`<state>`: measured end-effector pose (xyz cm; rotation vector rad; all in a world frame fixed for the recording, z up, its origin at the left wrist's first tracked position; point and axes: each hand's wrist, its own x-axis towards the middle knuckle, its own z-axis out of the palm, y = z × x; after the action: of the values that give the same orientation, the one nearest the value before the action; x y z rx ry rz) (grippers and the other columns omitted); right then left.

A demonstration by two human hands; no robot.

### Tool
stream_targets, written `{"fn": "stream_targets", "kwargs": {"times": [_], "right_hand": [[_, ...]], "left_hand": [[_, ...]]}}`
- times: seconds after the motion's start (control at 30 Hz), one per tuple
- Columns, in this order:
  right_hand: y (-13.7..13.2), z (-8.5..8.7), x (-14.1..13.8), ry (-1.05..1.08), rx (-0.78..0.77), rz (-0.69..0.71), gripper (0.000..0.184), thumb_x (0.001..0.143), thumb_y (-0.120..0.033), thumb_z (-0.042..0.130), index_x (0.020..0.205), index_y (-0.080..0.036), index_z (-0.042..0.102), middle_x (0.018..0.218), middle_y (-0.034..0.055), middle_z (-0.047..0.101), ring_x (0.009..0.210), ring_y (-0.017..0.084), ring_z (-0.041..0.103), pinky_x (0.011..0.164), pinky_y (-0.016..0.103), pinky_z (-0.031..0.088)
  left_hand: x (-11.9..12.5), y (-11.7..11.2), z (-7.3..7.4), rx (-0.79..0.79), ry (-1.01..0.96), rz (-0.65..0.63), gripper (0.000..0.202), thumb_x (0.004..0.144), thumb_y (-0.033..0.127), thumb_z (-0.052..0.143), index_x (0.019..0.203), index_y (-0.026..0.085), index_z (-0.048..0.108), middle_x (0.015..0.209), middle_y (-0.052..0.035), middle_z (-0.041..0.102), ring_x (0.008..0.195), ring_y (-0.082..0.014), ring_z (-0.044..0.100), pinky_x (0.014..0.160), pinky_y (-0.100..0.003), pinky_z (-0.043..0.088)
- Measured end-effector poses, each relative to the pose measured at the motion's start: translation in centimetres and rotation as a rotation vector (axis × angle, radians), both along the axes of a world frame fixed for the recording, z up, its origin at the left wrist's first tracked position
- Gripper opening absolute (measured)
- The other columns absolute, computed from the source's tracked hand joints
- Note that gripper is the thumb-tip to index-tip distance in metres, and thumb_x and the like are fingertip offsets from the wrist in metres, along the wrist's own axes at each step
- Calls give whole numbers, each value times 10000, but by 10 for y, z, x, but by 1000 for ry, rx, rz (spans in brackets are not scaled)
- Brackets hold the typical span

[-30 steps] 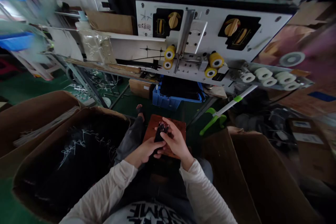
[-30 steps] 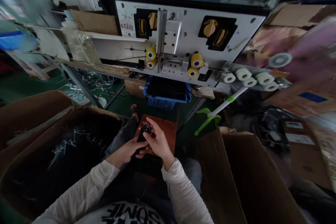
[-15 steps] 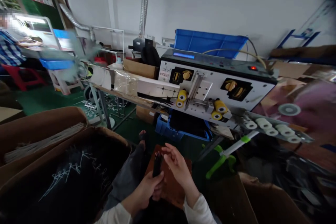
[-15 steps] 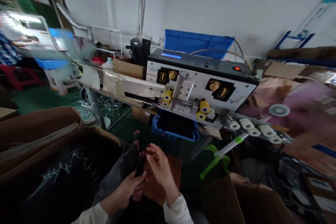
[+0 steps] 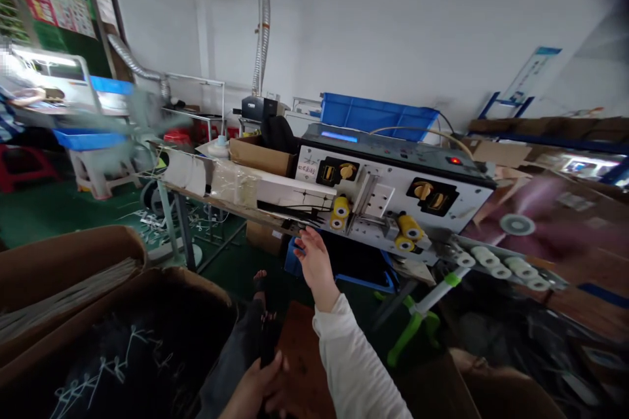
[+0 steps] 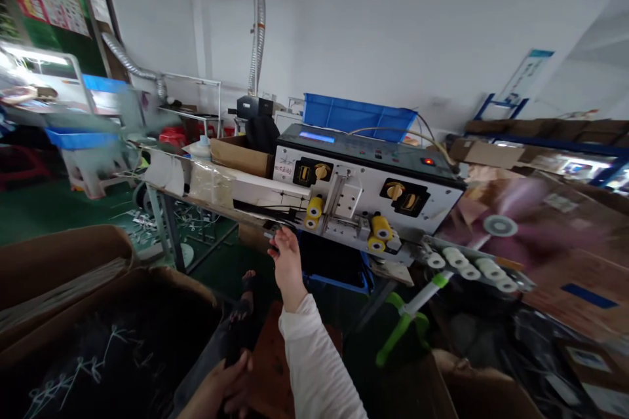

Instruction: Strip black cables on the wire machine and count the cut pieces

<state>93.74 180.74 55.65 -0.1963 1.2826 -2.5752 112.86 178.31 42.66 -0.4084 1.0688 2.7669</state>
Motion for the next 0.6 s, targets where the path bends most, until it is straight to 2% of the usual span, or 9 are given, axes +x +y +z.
{"fn": "stream_targets", "kwargs": {"times": [0.07,0.27,0.4,0.5,0.6], "right_hand": [[-9,3,-8,-14,-26,-55,321,624,-268,720,918,-235,592,978,2,603,730,107,579,560,204,450],[-30,5,-25,-30,-60,-162,288,617,-312,730,806,-227,530,875,-11,601,745,126,586,538,201,451],[-41,8,-33,-33,-48,-242,271,660,-328,684,847,-237,509,939,-2,597,773,114,588,555,196,454],[-47,11,-35,-30,4,-306,259,692,-333,645,900,-261,509,1019,-3,596,839,114,582,585,197,457],[-50,16,-35,-12,37,-340,301,714,-357,625,987,-299,513,1118,-16,583,939,125,563,612,195,456]], "left_hand": [[-1,-4,-4,38,9,1,459,681,588,677,774,174,502,414,118,243,326,-32,239,428,-198,337],[-2,-11,-19,23,-4,35,484,654,612,681,766,178,497,414,99,314,318,-39,300,383,-170,268],[2,-14,-10,76,-17,72,467,642,579,712,760,174,514,438,91,351,319,-27,245,362,-174,271],[6,-15,0,124,0,87,459,622,558,739,756,170,535,400,114,259,322,-24,188,377,-192,332],[10,-14,7,175,10,90,408,664,517,732,762,165,551,384,128,203,324,-15,181,470,-222,421]]}}
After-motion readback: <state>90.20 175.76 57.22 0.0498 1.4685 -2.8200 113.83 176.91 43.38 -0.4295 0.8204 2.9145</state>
